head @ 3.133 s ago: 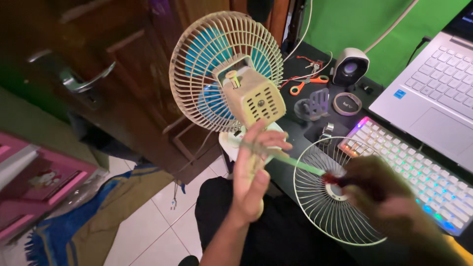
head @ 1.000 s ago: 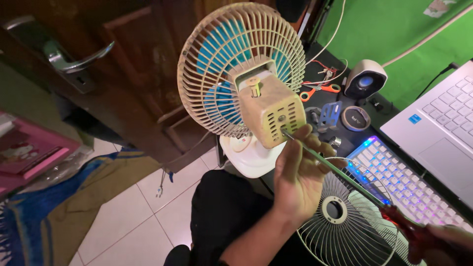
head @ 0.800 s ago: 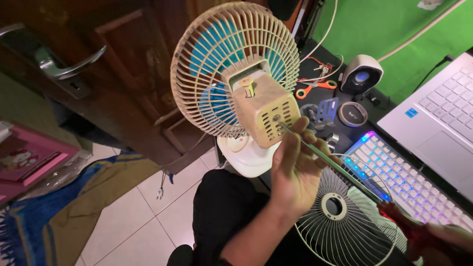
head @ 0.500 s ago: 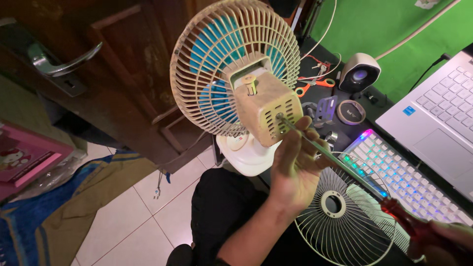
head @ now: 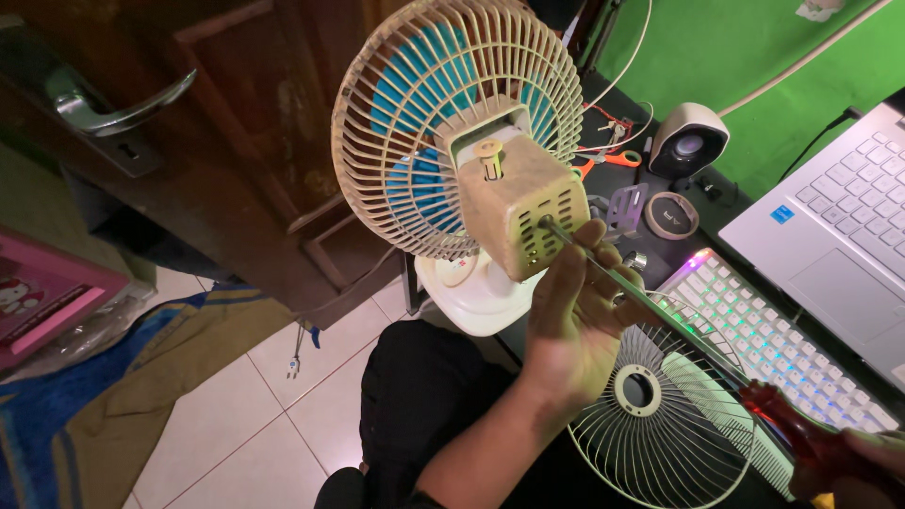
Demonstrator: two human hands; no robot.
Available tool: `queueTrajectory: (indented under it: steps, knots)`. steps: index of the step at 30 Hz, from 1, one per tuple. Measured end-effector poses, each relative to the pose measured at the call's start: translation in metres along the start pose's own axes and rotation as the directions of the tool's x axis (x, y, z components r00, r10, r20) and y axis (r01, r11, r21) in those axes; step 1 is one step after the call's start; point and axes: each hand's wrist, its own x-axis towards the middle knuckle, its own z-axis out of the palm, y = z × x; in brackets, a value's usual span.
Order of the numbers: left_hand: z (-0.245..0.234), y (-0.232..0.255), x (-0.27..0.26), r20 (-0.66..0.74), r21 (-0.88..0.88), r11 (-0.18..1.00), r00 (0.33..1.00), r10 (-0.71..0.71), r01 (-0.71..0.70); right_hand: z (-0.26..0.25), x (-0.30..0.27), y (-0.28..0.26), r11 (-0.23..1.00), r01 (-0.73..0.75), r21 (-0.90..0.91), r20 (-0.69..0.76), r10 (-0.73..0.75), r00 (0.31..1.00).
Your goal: The person disassembles a small desk fan using screwdrivers. They remove the front grille, unscrew the rear housing, and separate the fan blades from the motor assembly. The person then wipes the fan blades with a cloth.
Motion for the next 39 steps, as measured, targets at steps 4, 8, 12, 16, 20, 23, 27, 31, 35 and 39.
queueTrajectory:
  steps: [4,8,12,16,20,23,27,31,35,39]
  knots:
    - [0.001,0.002,0.0,0.017,-0.008,1.0,1.0,-0.023,0.023,0.01,-0.01,-0.006,0.999,0.05,0.01,-0.019,-0.049,0.999]
    - [0.005,0.002,-0.001,0.009,-0.011,0.999,0.999,-0.033,0.034,0.014,-0.024,-0.011,0.996,0.087,0.012,-0.04,-0.086,0.995]
    - [0.007,0.003,-0.001,0.013,-0.017,0.999,0.999,-0.035,0.035,0.017,-0.036,-0.016,0.992,0.128,0.008,-0.067,-0.127,0.99]
    - [-0.005,0.004,-0.013,0.033,0.047,0.998,0.998,-0.053,0.051,0.025,-0.045,-0.021,0.984,0.176,0.002,-0.084,-0.175,0.981]
    - [-0.025,0.014,-0.04,0.012,0.525,0.842,0.99,0.14,-0.125,0.028,-0.048,-0.03,0.973,0.232,0.0,-0.114,-0.23,0.966]
    - [-0.032,0.058,-0.042,0.482,0.863,-0.015,0.816,0.32,-0.504,0.031,-0.055,-0.03,0.967,0.255,-0.007,-0.144,-0.253,0.957]
    - [-0.007,0.119,-0.013,0.782,0.509,-0.691,0.612,0.121,-0.513,0.042,-0.066,-0.033,0.959,0.282,-0.024,-0.17,-0.282,0.944]
    - [0.028,0.136,0.016,0.729,0.459,-0.751,0.684,0.014,-0.474,0.06,-0.073,-0.04,0.943,0.332,-0.031,-0.183,-0.332,0.926]
    - [0.037,0.133,0.022,0.736,0.484,-0.732,0.675,0.044,-0.48,0.07,-0.089,-0.043,0.927,0.371,-0.054,-0.226,-0.373,0.9]
    - [0.032,0.135,0.021,0.715,0.496,-0.734,0.697,0.043,-0.463,0.079,-0.106,-0.045,0.912,0.401,-0.086,-0.263,-0.409,0.874]
